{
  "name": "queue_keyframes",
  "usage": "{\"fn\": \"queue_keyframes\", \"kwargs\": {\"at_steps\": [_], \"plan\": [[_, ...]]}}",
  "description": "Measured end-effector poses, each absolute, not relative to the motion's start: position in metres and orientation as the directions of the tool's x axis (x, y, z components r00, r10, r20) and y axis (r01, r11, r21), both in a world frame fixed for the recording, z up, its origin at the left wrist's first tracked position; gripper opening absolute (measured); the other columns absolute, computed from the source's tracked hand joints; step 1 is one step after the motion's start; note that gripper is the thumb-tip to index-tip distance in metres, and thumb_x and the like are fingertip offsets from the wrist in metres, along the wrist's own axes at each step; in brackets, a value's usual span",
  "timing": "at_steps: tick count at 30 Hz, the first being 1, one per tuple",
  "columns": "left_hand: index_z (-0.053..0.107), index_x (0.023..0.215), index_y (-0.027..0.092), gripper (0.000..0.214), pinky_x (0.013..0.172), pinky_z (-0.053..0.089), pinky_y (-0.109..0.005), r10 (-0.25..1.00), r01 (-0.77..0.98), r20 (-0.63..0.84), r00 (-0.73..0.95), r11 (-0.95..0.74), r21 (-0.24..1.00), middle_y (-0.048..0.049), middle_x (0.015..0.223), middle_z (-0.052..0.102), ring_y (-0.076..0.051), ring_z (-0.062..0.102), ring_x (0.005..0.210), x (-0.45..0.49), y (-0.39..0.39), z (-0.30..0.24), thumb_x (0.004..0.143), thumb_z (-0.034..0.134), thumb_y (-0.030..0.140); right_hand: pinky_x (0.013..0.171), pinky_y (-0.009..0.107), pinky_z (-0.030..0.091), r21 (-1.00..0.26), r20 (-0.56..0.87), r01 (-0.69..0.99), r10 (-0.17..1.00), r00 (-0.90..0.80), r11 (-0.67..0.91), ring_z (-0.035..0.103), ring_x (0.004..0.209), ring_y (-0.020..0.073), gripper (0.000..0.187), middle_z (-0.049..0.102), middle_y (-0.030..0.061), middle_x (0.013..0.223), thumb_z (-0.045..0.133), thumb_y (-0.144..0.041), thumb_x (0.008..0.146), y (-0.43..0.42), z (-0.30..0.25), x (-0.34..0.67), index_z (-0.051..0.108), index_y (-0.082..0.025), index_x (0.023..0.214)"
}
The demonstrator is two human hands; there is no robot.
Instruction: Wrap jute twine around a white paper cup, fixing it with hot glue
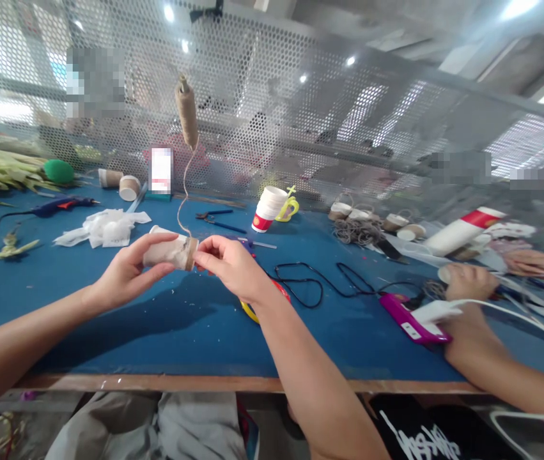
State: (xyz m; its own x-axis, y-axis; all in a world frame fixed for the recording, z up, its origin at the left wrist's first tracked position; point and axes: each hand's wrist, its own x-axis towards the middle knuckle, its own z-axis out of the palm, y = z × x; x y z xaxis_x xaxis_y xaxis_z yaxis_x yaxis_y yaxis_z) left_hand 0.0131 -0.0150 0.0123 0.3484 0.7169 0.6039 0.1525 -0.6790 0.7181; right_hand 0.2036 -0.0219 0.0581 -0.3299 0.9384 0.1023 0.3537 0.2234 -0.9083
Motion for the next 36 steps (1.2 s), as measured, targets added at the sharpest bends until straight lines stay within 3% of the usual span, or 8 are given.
{"fn": "queue_keyframes", "kwargs": {"at_steps": [3, 6, 8, 15, 24, 27, 30, 36], "plan": [[0.049, 0.114, 0.015, 0.042, 0.064, 0.047, -0.021, 0.836, -0.118, 0.434, 0.337, -0.419, 0.900, -0.0060, 0.091, 0.062, -0.012, 0.057, 0.071, 0.013, -0.010, 0.015, 0.076, 0.059, 0.031, 0.059, 0.024, 0.038, -0.851, 0.175, 0.410, 0.914, -0.366, 0.328, 0.046, 0.061, 0.0092, 0.010, 0.052, -0.0019, 0.067, 0.054, -0.026, 0.075, -0.026, 0.054, 0.204, 0.050, -0.018, 0.072], [0.053, 0.110, 0.015, 0.038, 0.059, 0.046, -0.020, 0.865, -0.245, 0.300, 0.402, -0.214, 0.946, -0.0026, 0.079, 0.063, -0.010, 0.056, 0.062, 0.013, -0.006, 0.015, 0.077, 0.059, 0.033, 0.061, 0.025, 0.039, -0.773, 0.228, 0.467, 0.875, -0.428, 0.430, 0.047, 0.063, 0.0098, 0.008, 0.053, -0.0014, 0.069, 0.053, -0.024, 0.076, -0.029, 0.050, 0.202, 0.051, -0.018, 0.072], [0.055, 0.106, 0.015, 0.034, 0.059, 0.045, -0.019, 0.885, -0.250, 0.271, 0.378, -0.184, 0.951, -0.0022, 0.079, 0.063, -0.009, 0.056, 0.062, 0.013, -0.005, 0.015, 0.077, 0.059, 0.030, 0.063, 0.025, 0.041, -0.752, 0.250, 0.478, 0.868, -0.430, 0.454, 0.048, 0.065, 0.0104, 0.007, 0.054, -0.0007, 0.071, 0.053, -0.024, 0.077, -0.030, 0.047, 0.200, 0.051, -0.018, 0.074], [0.058, 0.103, 0.012, 0.030, 0.067, 0.046, -0.022, 0.912, -0.019, 0.312, 0.265, -0.319, 0.948, -0.0072, 0.094, 0.065, -0.012, 0.058, 0.074, 0.018, -0.013, 0.017, 0.077, 0.055, 0.027, 0.066, 0.027, 0.044, -0.781, 0.286, 0.473, 0.907, -0.310, 0.408, 0.052, 0.067, 0.0119, 0.016, 0.057, 0.0015, 0.075, 0.058, -0.031, 0.073, -0.027, 0.037, 0.195, 0.051, -0.018, 0.078], [0.053, 0.116, 0.014, 0.036, 0.070, 0.047, -0.024, 0.841, 0.178, 0.377, 0.388, -0.469, 0.865, -0.0075, 0.099, 0.064, -0.013, 0.059, 0.076, 0.016, -0.013, 0.015, 0.084, 0.043, 0.027, 0.068, 0.030, 0.045, -0.775, 0.286, 0.491, 0.914, -0.289, 0.397, 0.056, 0.071, 0.0141, 0.014, 0.059, 0.0031, 0.077, 0.054, -0.032, 0.076, -0.028, 0.035, 0.195, 0.051, -0.018, 0.078], [0.051, 0.118, 0.015, 0.037, 0.066, 0.046, -0.023, 0.816, 0.264, 0.424, 0.393, -0.542, 0.798, -0.0051, 0.093, 0.066, -0.011, 0.058, 0.069, 0.016, -0.015, 0.015, 0.084, 0.043, 0.026, 0.073, 0.031, 0.045, -0.783, 0.349, 0.478, 0.917, -0.195, 0.399, 0.057, 0.081, 0.0163, 0.018, 0.060, 0.0064, 0.091, 0.052, -0.033, 0.078, -0.026, 0.038, 0.195, 0.053, -0.018, 0.087], [0.047, 0.121, 0.016, 0.038, 0.072, 0.047, -0.024, 0.774, 0.316, 0.469, 0.426, -0.613, 0.725, -0.0045, 0.096, 0.066, -0.013, 0.060, 0.076, 0.015, -0.016, 0.013, 0.084, 0.043, 0.026, 0.090, 0.035, 0.039, -0.763, 0.430, 0.457, 0.887, -0.169, 0.456, 0.052, 0.102, 0.0179, 0.023, 0.057, 0.0079, 0.108, 0.043, -0.035, 0.084, -0.021, 0.039, 0.197, 0.056, -0.020, 0.096], [0.047, 0.121, 0.015, 0.037, 0.076, 0.046, -0.025, 0.689, 0.302, 0.492, 0.533, -0.697, 0.650, -0.0073, 0.105, 0.064, -0.015, 0.061, 0.084, 0.015, -0.016, 0.012, 0.085, 0.041, 0.025, 0.097, 0.037, 0.033, -0.874, 0.282, 0.314, 0.914, -0.293, 0.370, 0.050, 0.110, 0.0176, 0.044, 0.060, 0.0055, 0.112, 0.027, -0.044, 0.090, -0.014, 0.036, 0.196, 0.062, -0.019, 0.100]]}}
